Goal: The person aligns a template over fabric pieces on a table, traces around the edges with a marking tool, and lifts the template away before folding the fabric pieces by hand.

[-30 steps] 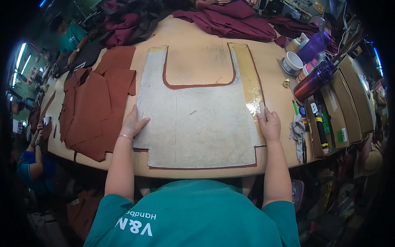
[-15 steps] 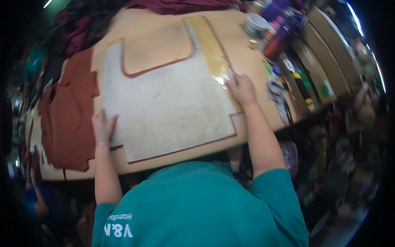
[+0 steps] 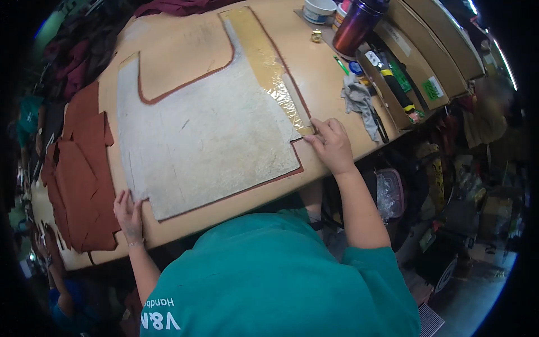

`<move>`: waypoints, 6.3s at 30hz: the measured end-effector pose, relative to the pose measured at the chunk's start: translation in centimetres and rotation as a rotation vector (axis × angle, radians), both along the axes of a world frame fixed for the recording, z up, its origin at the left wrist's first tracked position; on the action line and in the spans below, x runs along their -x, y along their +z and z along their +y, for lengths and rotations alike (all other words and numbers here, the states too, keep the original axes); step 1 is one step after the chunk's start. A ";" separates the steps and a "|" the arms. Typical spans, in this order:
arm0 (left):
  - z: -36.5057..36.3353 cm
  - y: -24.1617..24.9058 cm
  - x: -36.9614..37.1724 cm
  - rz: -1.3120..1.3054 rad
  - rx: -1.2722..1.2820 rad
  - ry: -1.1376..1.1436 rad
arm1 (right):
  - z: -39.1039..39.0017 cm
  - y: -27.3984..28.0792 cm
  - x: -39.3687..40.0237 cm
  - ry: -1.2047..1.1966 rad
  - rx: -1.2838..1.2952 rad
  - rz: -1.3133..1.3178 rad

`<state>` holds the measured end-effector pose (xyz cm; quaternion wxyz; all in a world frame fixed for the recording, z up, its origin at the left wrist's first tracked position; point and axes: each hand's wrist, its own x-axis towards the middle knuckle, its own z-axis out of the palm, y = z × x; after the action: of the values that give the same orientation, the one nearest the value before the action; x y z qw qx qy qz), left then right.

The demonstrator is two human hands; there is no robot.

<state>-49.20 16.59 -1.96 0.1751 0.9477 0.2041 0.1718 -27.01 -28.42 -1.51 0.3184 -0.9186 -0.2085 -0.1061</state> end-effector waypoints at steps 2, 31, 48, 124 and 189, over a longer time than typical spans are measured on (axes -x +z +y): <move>0.7 0.2 -1.3 -0.034 -0.016 0.009 | 0.8 -0.3 -0.2 -0.044 0.019 -0.078; 4.6 1.2 -6.7 -0.057 0.978 0.072 | 3.4 -1.2 -6.0 -0.167 0.004 0.211; 4.3 1.0 -7.6 0.090 0.218 0.244 | 3.6 -0.9 -5.7 -0.164 0.010 0.219; 3.0 2.3 -7.4 0.177 0.016 0.037 | 2.0 -2.9 -7.5 -0.054 0.089 0.216; 7.1 0.2 -9.6 -0.099 1.029 0.180 | 5.9 -2.3 -5.6 -0.313 0.122 -0.182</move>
<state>-39.64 23.74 -1.77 0.6118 0.7087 0.3343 0.1082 -21.38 -22.49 -3.82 0.2215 -0.9441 -0.0970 -0.2241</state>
